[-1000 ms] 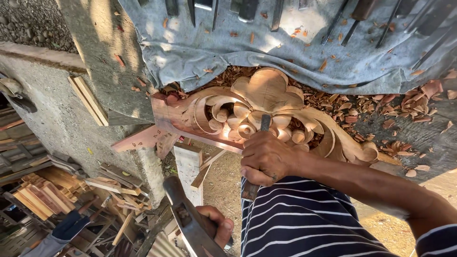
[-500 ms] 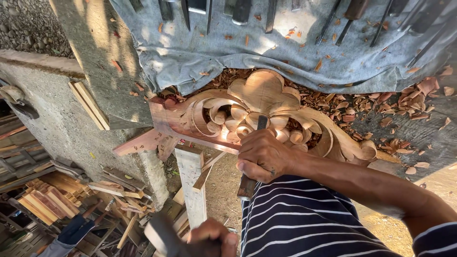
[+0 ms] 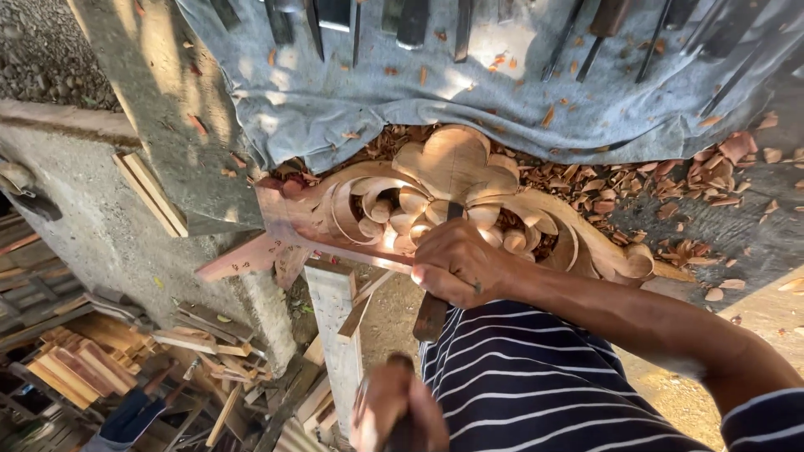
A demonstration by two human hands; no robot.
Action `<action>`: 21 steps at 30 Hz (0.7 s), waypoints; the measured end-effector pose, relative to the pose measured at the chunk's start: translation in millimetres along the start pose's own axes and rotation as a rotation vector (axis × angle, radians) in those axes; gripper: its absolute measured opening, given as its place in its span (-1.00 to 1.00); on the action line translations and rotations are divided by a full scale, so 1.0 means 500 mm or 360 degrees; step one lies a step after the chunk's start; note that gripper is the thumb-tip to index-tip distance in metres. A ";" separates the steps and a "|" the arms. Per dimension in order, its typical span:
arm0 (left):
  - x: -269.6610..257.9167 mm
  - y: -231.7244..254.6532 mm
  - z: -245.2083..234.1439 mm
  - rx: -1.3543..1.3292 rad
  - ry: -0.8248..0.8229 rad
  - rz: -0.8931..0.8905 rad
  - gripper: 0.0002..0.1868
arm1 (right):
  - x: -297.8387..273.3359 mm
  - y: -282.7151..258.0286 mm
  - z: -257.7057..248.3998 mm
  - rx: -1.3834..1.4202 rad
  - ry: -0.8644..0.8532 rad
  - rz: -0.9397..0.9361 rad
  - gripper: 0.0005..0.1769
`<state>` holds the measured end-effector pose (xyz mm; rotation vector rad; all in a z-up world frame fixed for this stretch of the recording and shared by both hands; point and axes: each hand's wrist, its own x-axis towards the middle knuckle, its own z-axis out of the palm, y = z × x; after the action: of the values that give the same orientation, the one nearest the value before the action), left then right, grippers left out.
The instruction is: Carving intricate patterns into a wooden furniture ornament using a chisel and mallet.
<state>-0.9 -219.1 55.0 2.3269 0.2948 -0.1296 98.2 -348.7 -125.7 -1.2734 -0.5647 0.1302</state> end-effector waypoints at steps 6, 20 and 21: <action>0.030 -0.029 -0.012 0.0216 -0.0380 -0.0578 -0.71 | 0.001 0.014 0.006 0.0013 -0.0003 0.0074 -0.54; 0.029 -0.066 -0.034 0.0305 -0.0178 -0.0580 -0.73 | -0.040 -0.031 0.010 -0.0424 -0.0277 -0.0087 -0.60; 0.024 -0.069 -0.041 0.0276 -0.0177 -0.0455 -0.75 | -0.030 -0.037 0.014 -0.0363 -0.0344 -0.0068 -0.61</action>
<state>2.0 -178.9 43.1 2.4249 0.5793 -0.4390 78.0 -354.2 -112.3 -1.4778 -0.8101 0.1730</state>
